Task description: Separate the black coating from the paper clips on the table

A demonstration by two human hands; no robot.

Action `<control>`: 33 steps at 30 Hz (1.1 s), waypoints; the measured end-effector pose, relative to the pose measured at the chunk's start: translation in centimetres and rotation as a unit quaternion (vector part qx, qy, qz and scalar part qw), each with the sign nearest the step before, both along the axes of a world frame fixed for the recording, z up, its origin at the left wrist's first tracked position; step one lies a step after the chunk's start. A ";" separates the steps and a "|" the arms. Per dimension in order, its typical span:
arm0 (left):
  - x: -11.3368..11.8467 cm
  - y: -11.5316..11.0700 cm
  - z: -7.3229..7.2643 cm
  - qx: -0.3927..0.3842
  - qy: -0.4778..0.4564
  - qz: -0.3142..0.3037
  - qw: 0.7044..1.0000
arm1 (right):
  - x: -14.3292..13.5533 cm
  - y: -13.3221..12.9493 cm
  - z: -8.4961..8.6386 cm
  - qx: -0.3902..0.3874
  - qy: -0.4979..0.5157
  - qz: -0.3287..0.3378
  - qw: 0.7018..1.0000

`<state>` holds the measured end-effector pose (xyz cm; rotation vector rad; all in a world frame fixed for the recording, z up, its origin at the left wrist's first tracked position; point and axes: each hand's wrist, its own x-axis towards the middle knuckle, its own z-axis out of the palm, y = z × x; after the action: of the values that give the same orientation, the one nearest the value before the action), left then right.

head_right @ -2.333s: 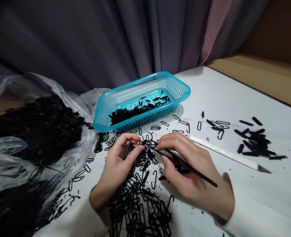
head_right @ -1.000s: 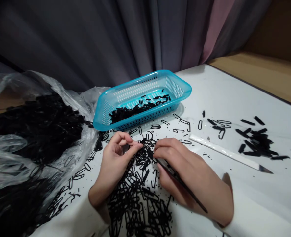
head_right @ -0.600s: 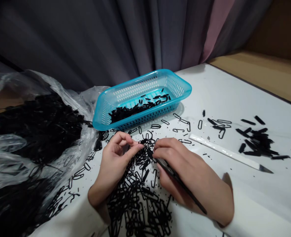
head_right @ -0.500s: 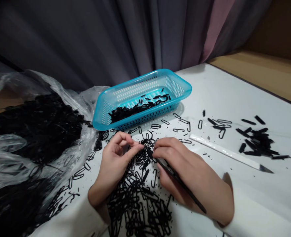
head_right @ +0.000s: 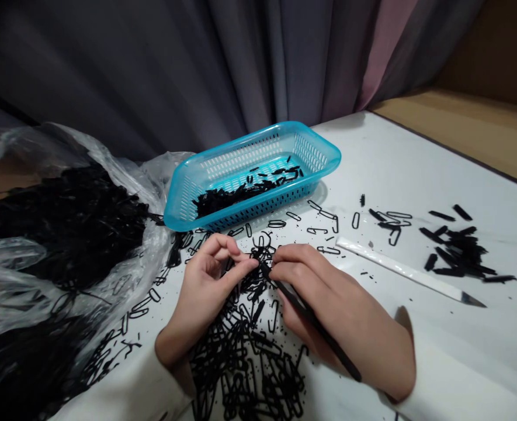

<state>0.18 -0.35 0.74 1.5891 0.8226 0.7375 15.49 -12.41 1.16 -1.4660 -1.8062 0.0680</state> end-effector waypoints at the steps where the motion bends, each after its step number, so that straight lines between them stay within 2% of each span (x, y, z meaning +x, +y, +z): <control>1: 0.0 0.0 0.0 0.010 0.002 0.002 1.000 | 0.0 0.0 0.1 0.004 -0.001 -0.002 1.000; 5: -0.1 0.2 0.0 0.071 0.024 0.028 0.997 | 0.1 -0.1 0.4 0.027 -0.009 -0.016 0.999; 9: -0.3 0.4 0.1 0.187 0.081 0.075 0.976 | 0.2 -0.1 0.2 0.037 -0.016 -0.022 0.999; 11: -0.4 0.3 0.2 0.204 0.091 0.065 0.972 | 0.2 -0.1 0.1 0.035 -0.018 -0.024 0.999; 15: -0.2 0.2 0.2 0.211 0.076 -0.002 0.975 | 0.1 -0.1 0.1 0.039 -0.028 -0.018 0.999; 17: -0.1 0.2 0.2 0.205 0.072 -0.014 0.976 | 0.1 0.0 0.1 0.037 -0.027 -0.015 0.999; 26: -0.1 0.4 0.1 0.138 0.048 -0.016 0.989 | 0.1 0.2 -1.0 0.003 -0.030 0.006 1.000; 33: 0.1 0.6 0.3 0.121 0.026 -0.003 0.992 | -0.1 0.1 -0.3 -0.023 -0.043 0.018 0.999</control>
<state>0.26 0.24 1.05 1.8327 0.7879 0.8175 15.37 -12.35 0.83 -1.4893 -1.9118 0.0641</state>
